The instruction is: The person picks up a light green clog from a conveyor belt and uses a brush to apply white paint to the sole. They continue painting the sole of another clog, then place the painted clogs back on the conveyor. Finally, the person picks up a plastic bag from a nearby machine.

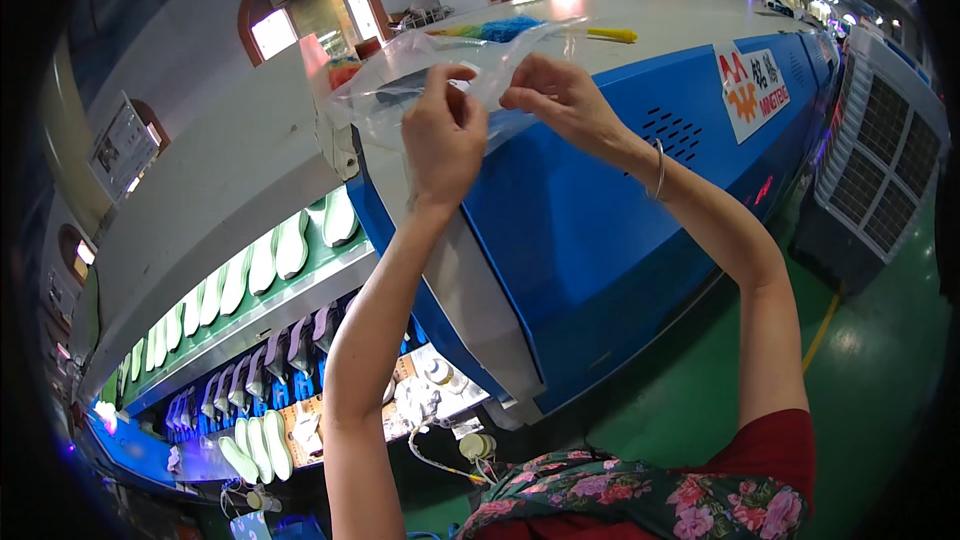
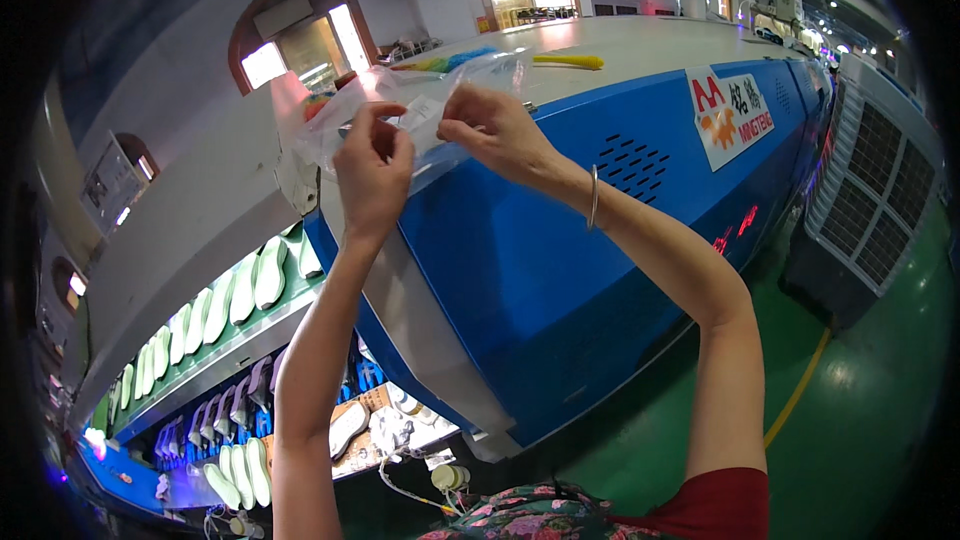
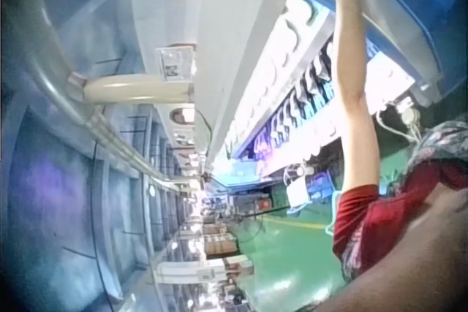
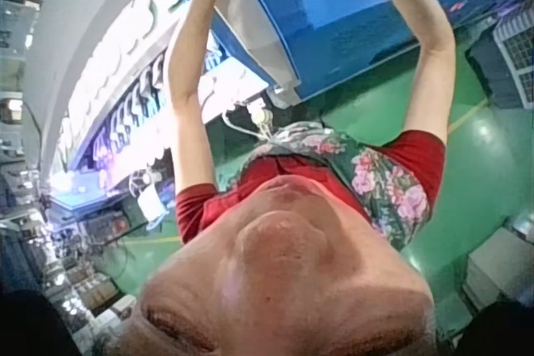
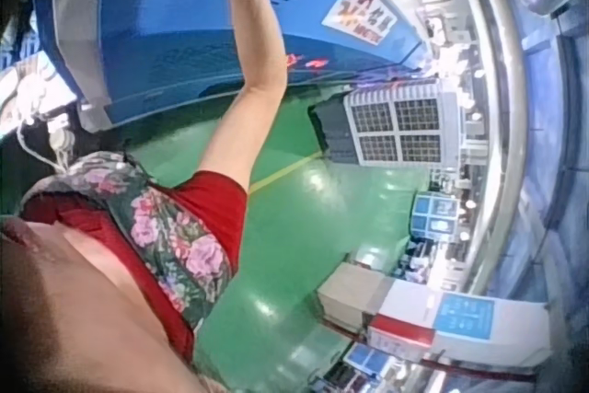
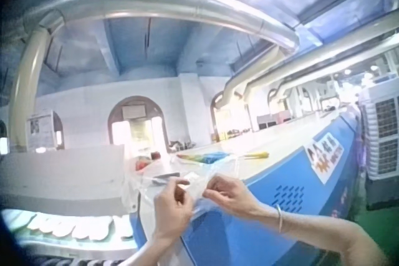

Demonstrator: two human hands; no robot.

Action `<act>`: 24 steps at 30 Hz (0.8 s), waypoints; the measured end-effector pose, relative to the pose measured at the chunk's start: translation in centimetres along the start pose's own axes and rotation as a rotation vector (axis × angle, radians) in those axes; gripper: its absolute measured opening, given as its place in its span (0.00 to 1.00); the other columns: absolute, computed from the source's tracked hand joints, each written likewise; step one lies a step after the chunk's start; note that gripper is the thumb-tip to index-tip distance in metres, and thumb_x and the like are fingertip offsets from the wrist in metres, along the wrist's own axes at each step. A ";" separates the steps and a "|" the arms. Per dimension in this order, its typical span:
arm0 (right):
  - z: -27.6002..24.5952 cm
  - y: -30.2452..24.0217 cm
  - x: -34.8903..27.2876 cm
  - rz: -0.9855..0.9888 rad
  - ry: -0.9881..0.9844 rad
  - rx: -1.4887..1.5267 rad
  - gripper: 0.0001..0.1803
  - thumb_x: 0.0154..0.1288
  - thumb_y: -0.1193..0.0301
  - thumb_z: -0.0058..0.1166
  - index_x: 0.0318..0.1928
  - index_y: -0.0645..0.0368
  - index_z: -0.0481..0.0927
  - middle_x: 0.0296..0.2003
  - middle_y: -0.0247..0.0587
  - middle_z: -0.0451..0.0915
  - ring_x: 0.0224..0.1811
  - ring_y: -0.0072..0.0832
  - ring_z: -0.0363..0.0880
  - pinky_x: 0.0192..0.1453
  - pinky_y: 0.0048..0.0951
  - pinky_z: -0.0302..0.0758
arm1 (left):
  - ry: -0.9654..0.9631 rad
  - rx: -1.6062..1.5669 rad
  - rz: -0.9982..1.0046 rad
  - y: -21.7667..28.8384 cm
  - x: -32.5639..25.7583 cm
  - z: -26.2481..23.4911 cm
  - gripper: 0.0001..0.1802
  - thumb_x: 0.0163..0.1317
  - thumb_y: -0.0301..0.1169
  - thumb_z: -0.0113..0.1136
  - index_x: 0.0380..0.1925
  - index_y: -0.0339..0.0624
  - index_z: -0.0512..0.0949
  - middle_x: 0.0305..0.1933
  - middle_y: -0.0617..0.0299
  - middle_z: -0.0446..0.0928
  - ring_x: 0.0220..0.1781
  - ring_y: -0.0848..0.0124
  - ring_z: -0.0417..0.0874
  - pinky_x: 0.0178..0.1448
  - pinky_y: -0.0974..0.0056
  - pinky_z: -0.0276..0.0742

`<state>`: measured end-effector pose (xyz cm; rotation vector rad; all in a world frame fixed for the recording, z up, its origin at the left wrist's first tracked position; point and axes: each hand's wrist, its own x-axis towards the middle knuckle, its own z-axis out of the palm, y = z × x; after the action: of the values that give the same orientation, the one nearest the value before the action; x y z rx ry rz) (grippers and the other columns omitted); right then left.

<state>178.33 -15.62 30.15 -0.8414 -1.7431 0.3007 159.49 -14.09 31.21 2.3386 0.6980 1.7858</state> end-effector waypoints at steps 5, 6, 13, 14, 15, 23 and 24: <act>0.3 0.1 1.2 -0.009 -0.194 -0.490 0.12 0.65 0.70 0.61 0.48 0.61 0.84 0.43 0.47 0.85 0.44 0.36 0.86 0.48 0.34 0.84 | 0.205 0.070 0.227 -0.8 -1.3 -1.2 0.12 0.61 0.18 0.57 0.44 0.42 0.77 0.31 0.57 0.79 0.31 0.71 0.84 0.34 0.65 0.79; 1.4 -1.2 1.7 0.010 -0.176 -0.543 0.14 0.65 0.69 0.60 0.49 0.61 0.83 0.53 0.50 0.82 0.54 0.39 0.82 0.57 0.37 0.79 | 0.209 0.110 0.248 -1.0 -1.6 -1.5 0.14 0.59 0.16 0.58 0.44 0.43 0.77 0.33 0.57 0.78 0.33 0.67 0.83 0.37 0.62 0.80; 3.1 1.6 7.8 -0.114 -0.427 -0.657 0.27 0.64 0.63 0.62 0.63 0.57 0.75 0.62 0.54 0.75 0.66 0.46 0.70 0.72 0.42 0.63 | 0.077 0.362 0.543 1.8 -3.3 -1.0 0.18 0.46 0.12 0.60 0.37 0.42 0.81 0.36 0.58 0.78 0.36 0.60 0.79 0.42 0.59 0.75; 3.6 3.5 8.6 -0.173 -0.401 -0.669 0.28 0.65 0.62 0.61 0.64 0.56 0.74 0.62 0.54 0.74 0.65 0.47 0.71 0.71 0.42 0.64 | 0.079 0.369 0.563 2.0 -3.9 -0.6 0.18 0.45 0.12 0.60 0.36 0.43 0.81 0.36 0.60 0.78 0.36 0.61 0.79 0.42 0.58 0.74; 4.3 4.4 9.5 -0.238 -0.375 -0.676 0.29 0.65 0.62 0.61 0.65 0.55 0.73 0.63 0.53 0.73 0.65 0.48 0.71 0.71 0.42 0.64 | 0.083 0.383 0.583 2.3 -4.3 -0.4 0.18 0.43 0.12 0.61 0.35 0.43 0.81 0.36 0.62 0.79 0.37 0.63 0.79 0.41 0.58 0.73; 7.5 3.8 13.3 0.037 -0.429 -0.837 0.33 0.70 0.48 0.50 0.69 0.51 0.67 0.65 0.50 0.71 0.67 0.48 0.68 0.72 0.44 0.62 | 0.192 0.264 0.711 2.1 -5.4 0.5 0.11 0.49 0.21 0.68 0.32 0.48 0.83 0.35 0.67 0.77 0.35 0.72 0.76 0.38 0.66 0.68; 8.1 3.3 13.2 0.039 -0.473 -0.863 0.34 0.70 0.47 0.50 0.69 0.50 0.67 0.65 0.50 0.71 0.68 0.47 0.68 0.73 0.44 0.61 | 0.191 0.278 0.711 1.7 -5.6 0.4 0.10 0.51 0.21 0.68 0.32 0.48 0.83 0.35 0.68 0.77 0.35 0.73 0.76 0.38 0.66 0.68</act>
<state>170.59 -2.77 35.12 -1.5029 -2.3360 -0.2906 159.26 -17.87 26.75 2.8718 0.1191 2.3316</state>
